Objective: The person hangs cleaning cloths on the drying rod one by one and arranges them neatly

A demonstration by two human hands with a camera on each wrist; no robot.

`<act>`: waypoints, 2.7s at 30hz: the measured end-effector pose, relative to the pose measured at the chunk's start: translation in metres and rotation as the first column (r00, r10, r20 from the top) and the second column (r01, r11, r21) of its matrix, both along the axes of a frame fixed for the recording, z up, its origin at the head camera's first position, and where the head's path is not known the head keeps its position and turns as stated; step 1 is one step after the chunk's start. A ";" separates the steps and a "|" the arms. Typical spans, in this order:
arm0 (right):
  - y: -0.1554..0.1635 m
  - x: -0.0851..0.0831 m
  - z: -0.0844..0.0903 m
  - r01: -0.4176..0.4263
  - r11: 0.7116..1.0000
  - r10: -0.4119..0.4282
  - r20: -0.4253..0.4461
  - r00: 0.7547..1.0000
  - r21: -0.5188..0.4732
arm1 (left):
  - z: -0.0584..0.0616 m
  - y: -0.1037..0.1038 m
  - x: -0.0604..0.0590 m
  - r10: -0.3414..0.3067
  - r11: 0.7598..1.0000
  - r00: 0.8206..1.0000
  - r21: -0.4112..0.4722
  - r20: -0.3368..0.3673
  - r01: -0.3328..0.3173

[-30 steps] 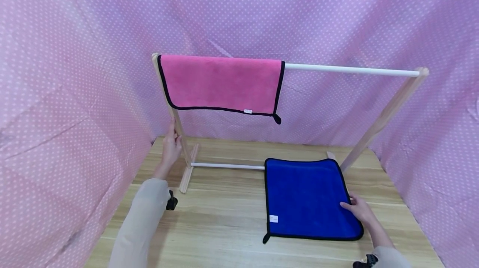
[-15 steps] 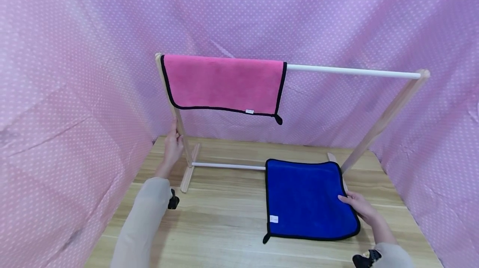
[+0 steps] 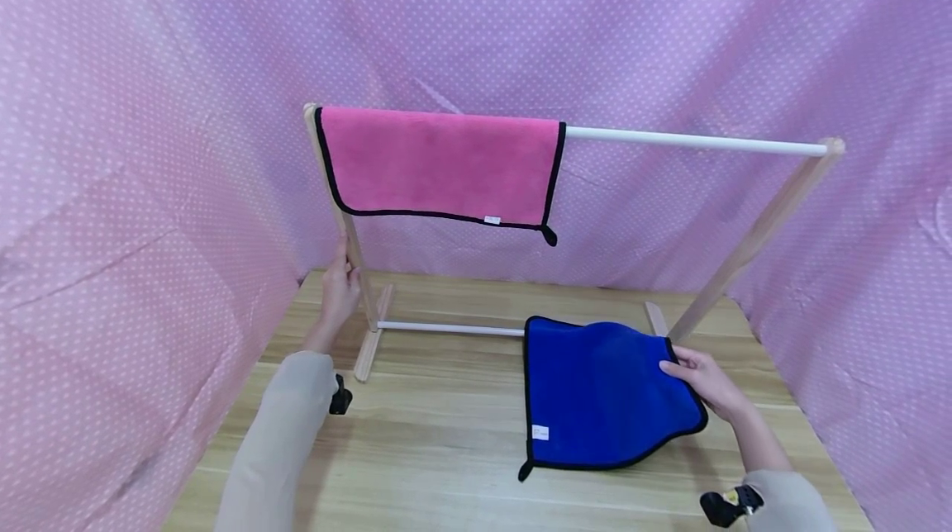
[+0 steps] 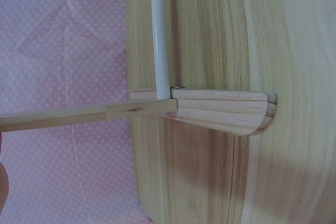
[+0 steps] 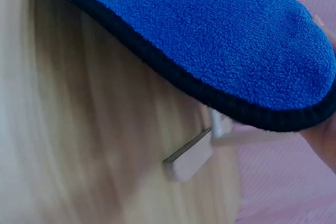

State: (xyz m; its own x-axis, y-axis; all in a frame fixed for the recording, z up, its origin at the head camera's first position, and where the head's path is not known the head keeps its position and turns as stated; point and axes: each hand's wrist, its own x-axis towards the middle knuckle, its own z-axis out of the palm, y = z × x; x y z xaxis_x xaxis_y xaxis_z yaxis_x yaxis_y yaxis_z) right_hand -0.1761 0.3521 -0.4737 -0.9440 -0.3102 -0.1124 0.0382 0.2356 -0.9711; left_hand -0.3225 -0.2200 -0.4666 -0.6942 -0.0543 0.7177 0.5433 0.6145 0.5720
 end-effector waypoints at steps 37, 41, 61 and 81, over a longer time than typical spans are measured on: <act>-0.052 -0.008 0.119 0.249 0.957 -0.110 -0.604 0.790 0.151 | 0.004 0.000 0.001 -0.011 1.000 1.000 -0.009 0.021 0.011; -0.057 -0.008 0.130 0.218 0.974 -0.119 -0.661 0.741 0.069 | 0.003 0.001 0.001 -0.012 1.000 1.000 -0.007 0.010 0.012; -0.048 -0.030 0.177 0.342 0.931 -0.085 -0.840 0.536 0.124 | 0.001 -0.002 0.001 0.019 1.000 1.000 -0.007 -0.019 -0.019; -0.041 -0.061 0.232 0.553 0.826 -0.064 -0.957 0.282 0.107 | 0.005 0.000 0.007 -0.001 1.000 1.000 0.013 0.031 0.000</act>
State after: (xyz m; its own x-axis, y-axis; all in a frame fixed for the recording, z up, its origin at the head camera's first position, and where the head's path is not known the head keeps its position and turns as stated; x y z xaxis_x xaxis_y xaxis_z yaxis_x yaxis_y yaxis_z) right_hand -0.2366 0.3111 -0.2413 -0.5256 -0.1328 0.8403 -0.6206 0.7355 -0.2720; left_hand -0.3156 -0.2195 -0.4618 -0.7162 -0.0631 0.6950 0.5254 0.6068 0.5965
